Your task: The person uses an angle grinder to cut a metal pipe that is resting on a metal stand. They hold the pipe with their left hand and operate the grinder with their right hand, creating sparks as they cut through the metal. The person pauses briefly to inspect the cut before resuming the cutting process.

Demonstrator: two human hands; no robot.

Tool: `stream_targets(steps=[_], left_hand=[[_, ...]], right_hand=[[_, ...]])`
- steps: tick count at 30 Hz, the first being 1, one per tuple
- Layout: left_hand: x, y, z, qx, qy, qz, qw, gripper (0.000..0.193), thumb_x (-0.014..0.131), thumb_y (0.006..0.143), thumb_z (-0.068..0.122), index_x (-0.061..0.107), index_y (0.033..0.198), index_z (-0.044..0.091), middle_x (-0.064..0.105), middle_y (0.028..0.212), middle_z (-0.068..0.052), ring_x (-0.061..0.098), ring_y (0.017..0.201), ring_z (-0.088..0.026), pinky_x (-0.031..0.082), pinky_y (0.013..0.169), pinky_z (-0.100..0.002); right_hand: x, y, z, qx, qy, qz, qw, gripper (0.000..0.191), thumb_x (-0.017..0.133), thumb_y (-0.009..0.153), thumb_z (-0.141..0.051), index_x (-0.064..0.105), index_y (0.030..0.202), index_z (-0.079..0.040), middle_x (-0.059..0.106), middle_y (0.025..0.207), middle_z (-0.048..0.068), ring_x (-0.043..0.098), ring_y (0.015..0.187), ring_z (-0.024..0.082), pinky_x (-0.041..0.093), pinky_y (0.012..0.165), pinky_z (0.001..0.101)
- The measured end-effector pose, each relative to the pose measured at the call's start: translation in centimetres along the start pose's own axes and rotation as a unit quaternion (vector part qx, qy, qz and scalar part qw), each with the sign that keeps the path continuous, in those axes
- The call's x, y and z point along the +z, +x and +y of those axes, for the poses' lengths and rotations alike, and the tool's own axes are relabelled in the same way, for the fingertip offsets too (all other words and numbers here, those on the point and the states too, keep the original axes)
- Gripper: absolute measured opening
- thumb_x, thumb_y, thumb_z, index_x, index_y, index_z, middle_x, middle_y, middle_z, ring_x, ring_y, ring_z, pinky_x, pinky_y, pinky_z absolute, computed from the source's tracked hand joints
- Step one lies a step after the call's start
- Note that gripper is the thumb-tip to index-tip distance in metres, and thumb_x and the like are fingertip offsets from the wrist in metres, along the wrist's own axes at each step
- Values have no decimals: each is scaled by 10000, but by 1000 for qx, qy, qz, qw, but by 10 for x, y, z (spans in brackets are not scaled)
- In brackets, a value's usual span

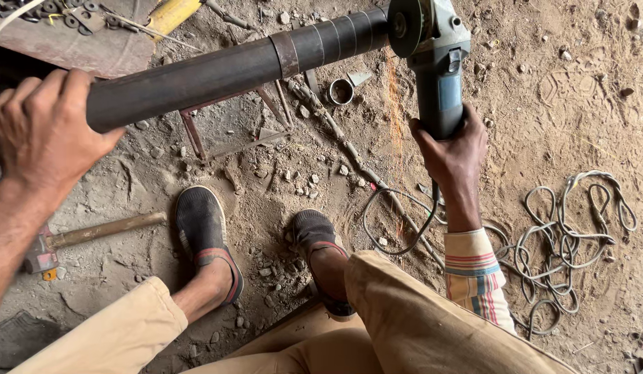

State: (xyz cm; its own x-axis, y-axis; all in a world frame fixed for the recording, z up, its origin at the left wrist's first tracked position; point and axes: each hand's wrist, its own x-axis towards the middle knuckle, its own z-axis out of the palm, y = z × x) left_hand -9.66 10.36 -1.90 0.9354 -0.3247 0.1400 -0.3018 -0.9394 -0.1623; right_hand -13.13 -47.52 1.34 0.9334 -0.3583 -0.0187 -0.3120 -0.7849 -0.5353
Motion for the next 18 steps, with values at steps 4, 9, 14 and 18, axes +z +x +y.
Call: stream_targets(steps=[4,9,14,18], left_hand=[[11,-6,4,22,77,59,995,498,920,937,509,704,1066,79,734,943,-51,669,775,-177,510,832,-361],[18,-7,1,15,77,47,996,451,904,929,461,696,1072,87,728,951,-38,674,795,-169,513,871,-367],[17,-7,1,16,76,52,996,499,933,895,497,703,1055,84,734,927,-41,679,766,-170,522,836,-361],[14,-5,1,16,71,50,996,487,931,897,487,701,1045,85,735,921,-43,678,753,-172,525,814,-358]], right_hand=[[-2,0,1,-2,11,-7,1000,535,866,807,-387,623,1141,-46,683,943,75,657,742,191,587,721,422],[-2,-2,2,-8,33,-9,999,550,873,792,-354,628,1170,-38,717,947,83,701,729,177,633,723,399],[-1,-1,2,-9,28,-4,1000,550,880,786,-345,633,1165,-31,724,944,82,708,727,178,630,728,392],[-2,-1,2,-26,25,-1,999,540,885,807,-344,642,1173,-29,728,944,92,709,745,186,625,734,389]])
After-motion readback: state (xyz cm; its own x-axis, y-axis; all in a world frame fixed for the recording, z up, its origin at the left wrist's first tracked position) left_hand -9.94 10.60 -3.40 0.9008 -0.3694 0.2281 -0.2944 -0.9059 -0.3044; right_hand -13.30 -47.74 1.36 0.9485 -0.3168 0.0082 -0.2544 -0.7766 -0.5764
